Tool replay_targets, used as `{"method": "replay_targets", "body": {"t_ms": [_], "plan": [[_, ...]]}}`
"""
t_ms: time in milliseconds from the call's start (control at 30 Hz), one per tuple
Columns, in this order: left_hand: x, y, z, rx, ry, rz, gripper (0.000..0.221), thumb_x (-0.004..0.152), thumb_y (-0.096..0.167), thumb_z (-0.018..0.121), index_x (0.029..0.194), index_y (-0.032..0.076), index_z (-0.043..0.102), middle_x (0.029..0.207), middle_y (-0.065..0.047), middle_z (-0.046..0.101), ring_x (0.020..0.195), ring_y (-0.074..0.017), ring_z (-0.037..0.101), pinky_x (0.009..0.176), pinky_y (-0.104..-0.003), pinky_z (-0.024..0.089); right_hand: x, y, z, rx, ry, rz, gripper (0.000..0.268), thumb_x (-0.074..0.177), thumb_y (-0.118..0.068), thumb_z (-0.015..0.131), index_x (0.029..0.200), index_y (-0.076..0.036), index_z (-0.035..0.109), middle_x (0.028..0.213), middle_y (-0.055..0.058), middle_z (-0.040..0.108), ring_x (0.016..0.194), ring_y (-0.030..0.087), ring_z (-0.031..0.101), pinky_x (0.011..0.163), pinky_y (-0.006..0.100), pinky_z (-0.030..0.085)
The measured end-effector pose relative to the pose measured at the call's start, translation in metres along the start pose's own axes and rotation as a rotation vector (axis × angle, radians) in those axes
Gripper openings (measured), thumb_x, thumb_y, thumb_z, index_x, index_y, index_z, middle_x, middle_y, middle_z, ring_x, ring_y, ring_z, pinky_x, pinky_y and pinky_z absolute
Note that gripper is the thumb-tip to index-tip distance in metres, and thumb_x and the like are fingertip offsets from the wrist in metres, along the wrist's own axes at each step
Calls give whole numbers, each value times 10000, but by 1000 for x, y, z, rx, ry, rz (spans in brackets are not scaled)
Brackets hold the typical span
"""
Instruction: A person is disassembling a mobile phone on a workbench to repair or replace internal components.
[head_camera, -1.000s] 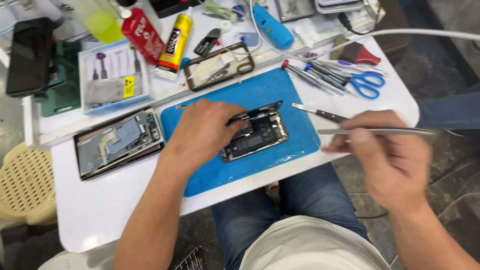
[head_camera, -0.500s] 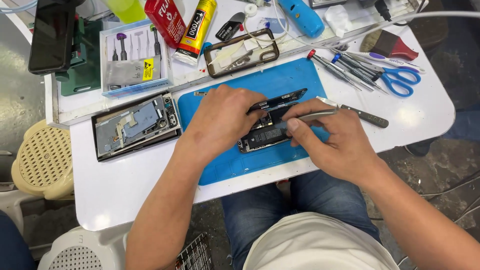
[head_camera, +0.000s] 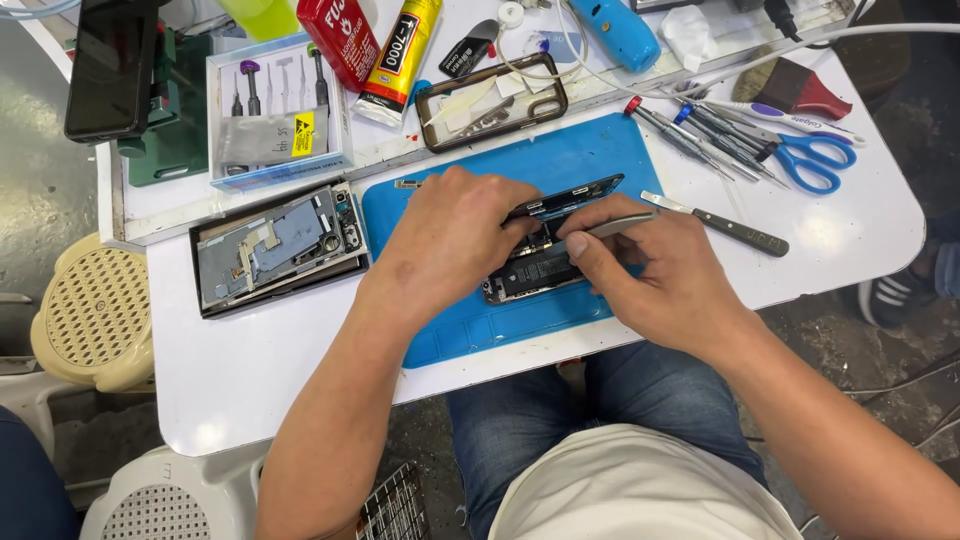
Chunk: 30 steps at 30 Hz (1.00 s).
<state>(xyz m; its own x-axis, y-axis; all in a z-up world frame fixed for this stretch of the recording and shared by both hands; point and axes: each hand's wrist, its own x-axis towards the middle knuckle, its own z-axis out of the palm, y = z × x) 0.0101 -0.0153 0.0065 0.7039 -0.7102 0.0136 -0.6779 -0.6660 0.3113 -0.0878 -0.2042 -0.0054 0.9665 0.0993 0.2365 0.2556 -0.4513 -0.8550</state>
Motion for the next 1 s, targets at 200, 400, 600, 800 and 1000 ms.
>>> {"method": "replay_targets", "body": {"t_ms": [200, 400, 600, 800, 1000], "plan": [[1, -2, 2, 5, 5, 6, 122, 946, 244, 687, 959, 138, 746, 780, -132, 737, 752, -486, 625, 563, -589, 429, -2, 2, 0, -69, 35, 1, 212, 1029, -201, 586, 985, -56, 734, 956, -3, 720, 621, 101, 574, 590, 266, 446], [1, -1, 2, -3, -6, -15, 125, 952, 238, 674, 958, 149, 762, 763, -119, 737, 725, -458, 634, 564, -576, 441, -11, -7, -9, -48, 47, 6, 204, 1020, -184, 589, 1033, -32, 724, 1019, 57, 728, 880, 159, 703, 787, 282, 598], [1, -3, 2, 0, 19, -4, 136, 942, 257, 693, 900, 130, 717, 770, -134, 732, 761, -497, 631, 584, -606, 444, -6, -3, -3, -25, 45, 43, 223, 1013, -197, 597, 1002, -30, 745, 1039, 40, 727, 827, 156, 720, 780, 277, 609], [1, -2, 1, -14, 7, 6, 137, 953, 243, 687, 912, 121, 734, 775, -127, 735, 739, -469, 638, 561, -582, 436, -6, -3, -2, 1, 43, 59, 207, 1010, -193, 602, 1037, -30, 728, 1023, 43, 720, 854, 142, 692, 765, 263, 641], [1, -3, 2, -23, 16, 9, 134, 941, 246, 701, 980, 132, 762, 809, -130, 754, 764, -470, 651, 579, -588, 463, -9, -3, -3, 45, 34, 98, 181, 1003, -181, 611, 1073, -55, 720, 1037, 35, 713, 903, 117, 667, 748, 242, 636]]}}
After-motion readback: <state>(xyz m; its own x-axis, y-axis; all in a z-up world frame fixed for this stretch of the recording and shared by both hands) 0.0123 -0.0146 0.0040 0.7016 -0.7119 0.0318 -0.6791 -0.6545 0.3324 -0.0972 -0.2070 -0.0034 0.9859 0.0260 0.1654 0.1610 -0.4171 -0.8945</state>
